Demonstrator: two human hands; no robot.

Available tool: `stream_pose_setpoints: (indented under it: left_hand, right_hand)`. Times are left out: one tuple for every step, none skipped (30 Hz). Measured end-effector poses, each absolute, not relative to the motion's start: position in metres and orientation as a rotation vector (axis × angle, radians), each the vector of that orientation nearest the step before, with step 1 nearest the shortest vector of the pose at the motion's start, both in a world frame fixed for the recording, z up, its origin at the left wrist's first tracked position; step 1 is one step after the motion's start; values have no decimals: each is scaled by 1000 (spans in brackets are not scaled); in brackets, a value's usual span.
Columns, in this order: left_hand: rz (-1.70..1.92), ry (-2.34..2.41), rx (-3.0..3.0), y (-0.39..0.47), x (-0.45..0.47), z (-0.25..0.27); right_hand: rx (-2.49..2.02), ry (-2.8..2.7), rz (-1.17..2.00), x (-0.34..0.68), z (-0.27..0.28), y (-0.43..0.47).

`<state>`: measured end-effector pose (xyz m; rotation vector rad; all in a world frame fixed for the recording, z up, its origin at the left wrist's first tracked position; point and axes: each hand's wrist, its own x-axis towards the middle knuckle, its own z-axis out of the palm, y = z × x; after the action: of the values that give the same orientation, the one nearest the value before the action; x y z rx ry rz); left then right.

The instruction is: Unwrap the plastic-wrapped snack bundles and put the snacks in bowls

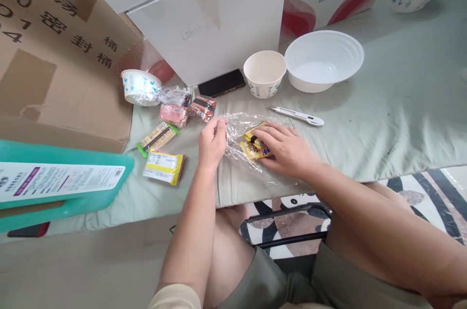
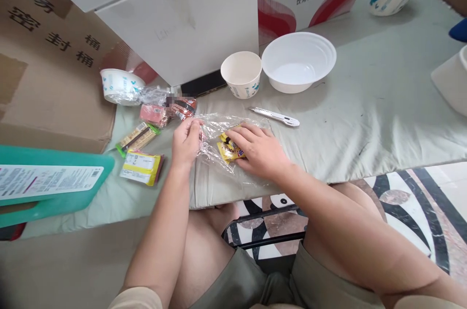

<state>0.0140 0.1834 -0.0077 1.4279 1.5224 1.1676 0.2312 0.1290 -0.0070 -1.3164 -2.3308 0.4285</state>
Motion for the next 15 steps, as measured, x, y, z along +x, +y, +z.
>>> stream_pose_setpoints:
  left_hand:
    - [1177, 1506, 1449, 183, 14, -8]
    - [1175, 1482, 1462, 182, 14, -7]
    - [1157, 1448, 1464, 181, 15, -6]
    - [1122, 1404, 1454, 179, 17, -5]
    - [1072, 1349, 1426, 177, 20, -3]
    - [1019, 1284, 1373, 175, 23, 0]
    - [982, 1221, 1294, 173, 27, 3]
    - [972, 1166, 1194, 172, 30, 6]
    - [989, 1123, 1085, 171, 34, 9]
    - [1031, 1093, 975, 170, 37, 13]
    - [1080, 1075, 872, 171, 40, 16]
    - [1124, 1065, 780, 171, 42, 18]
    - [1150, 1059, 703, 173, 43, 20]
    - [1162, 1056, 642, 174, 45, 22]
    - [1173, 1052, 591, 175, 47, 22]
  right_hand:
    - [-1333, -2317, 437, 231, -7, 130]
    - [-1344, -2314, 444, 230, -7, 131]
    - [-1358, -2316, 450, 230, -7, 132]
    - [-1374, -2322, 458, 229, -7, 133]
    - [-1391, -2326, 465, 229, -7, 134]
    - [-1403, -2329, 473, 228, -7, 136]
    - [-1404, -2332, 483, 228, -6, 138]
    - [-1395, -2328, 497, 228, -6, 140]
    - [-1376, -2316, 526, 229, -5, 142]
    - [-1351, -2294, 575, 230, -4, 144]
    - [-1329, -2259, 643, 231, -2, 145]
    - [-1311, -2215, 726, 232, -1, 146]
    - [-1298, -2163, 818, 234, 1, 147]
    - [-1295, -2106, 907, 235, 2, 148]
    - [-1307, -2048, 984, 236, 3, 148]
